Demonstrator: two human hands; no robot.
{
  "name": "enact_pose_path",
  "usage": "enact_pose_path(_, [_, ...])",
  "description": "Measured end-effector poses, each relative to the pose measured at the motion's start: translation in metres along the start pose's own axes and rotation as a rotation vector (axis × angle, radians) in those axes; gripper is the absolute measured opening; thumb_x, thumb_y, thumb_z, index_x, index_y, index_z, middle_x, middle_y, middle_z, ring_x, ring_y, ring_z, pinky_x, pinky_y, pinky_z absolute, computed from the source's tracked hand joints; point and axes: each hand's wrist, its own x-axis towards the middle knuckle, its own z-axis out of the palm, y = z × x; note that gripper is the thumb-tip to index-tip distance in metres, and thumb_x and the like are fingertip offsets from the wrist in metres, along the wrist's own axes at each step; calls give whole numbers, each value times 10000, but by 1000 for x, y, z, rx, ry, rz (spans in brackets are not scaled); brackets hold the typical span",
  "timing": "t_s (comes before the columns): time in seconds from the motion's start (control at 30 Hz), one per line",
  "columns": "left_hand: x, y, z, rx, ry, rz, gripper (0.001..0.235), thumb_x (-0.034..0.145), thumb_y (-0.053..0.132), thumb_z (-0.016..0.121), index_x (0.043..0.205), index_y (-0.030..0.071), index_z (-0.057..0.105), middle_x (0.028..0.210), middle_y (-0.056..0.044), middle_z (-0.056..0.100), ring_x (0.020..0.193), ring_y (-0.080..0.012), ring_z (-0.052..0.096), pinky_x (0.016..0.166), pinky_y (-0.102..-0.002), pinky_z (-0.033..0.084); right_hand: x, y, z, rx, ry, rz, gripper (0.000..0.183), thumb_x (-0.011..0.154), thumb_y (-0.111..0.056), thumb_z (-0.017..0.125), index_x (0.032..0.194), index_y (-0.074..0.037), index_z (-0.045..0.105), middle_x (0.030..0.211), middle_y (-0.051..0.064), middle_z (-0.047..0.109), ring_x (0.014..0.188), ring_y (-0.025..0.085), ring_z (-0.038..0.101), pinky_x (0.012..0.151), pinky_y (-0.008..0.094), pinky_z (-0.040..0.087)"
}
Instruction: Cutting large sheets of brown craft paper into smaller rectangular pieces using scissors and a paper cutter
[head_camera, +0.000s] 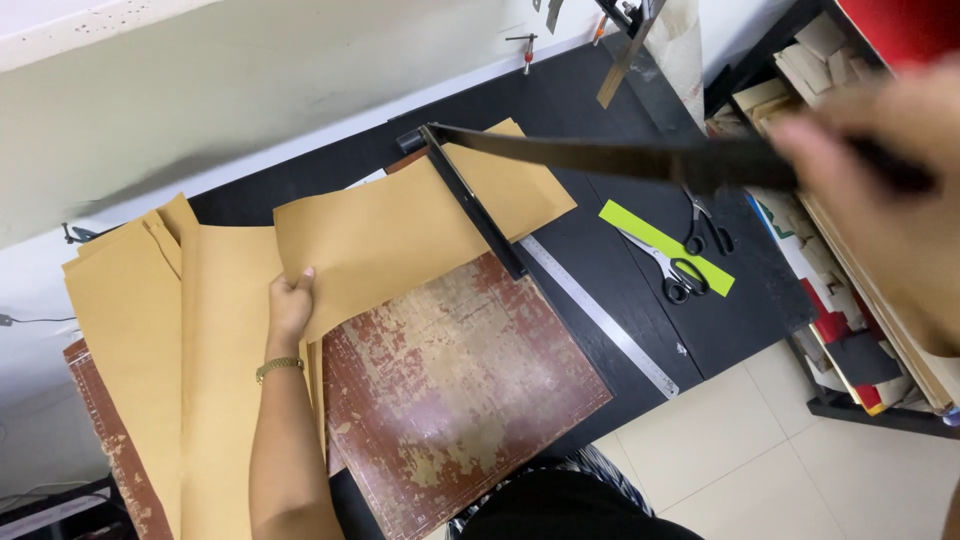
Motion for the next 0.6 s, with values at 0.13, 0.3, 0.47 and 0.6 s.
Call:
enact_pose_path(0.13, [-2,-14,2,0,55,-7,306,1023,212,601,1223,-10,667,1229,-128,705,1102,-224,671,947,-343,546,-107,-24,27,-155,-136,148,137,1058,-211,723,963,-113,718,612,113,498,559,287,485,614,444,385])
enact_pose_path(0.3, [-5,-27,11,-10,116,16,320,1016,206,608,1220,-32,671,1235,-157,703,1116,-243,669,959,-353,546,-303,-24,170,-286,88,217,380,930,-296,872,1298,-244,789,759,12,654,529,165,480,531,353,387])
enact_pose_path(0.47, [-3,-25,10,40,104,12,331,1008,215,612,1242,-11,674,1238,-136,707,1114,-227,668,954,-347,541,-410,-51,310,-9,-134,387,512,945,-291,686,1444,-288,573,786,-62,565,510,173,524,480,378,499])
enact_pose_path(0.6, [-32,5,8,-12,91,8,397,994,188,603,1338,-7,582,1315,-157,665,1181,-253,646,1024,-363,526,-400,-41,280,256,-371,415,549,942,-275,659,1466,-246,496,781,3,700,429,127,621,395,310,590])
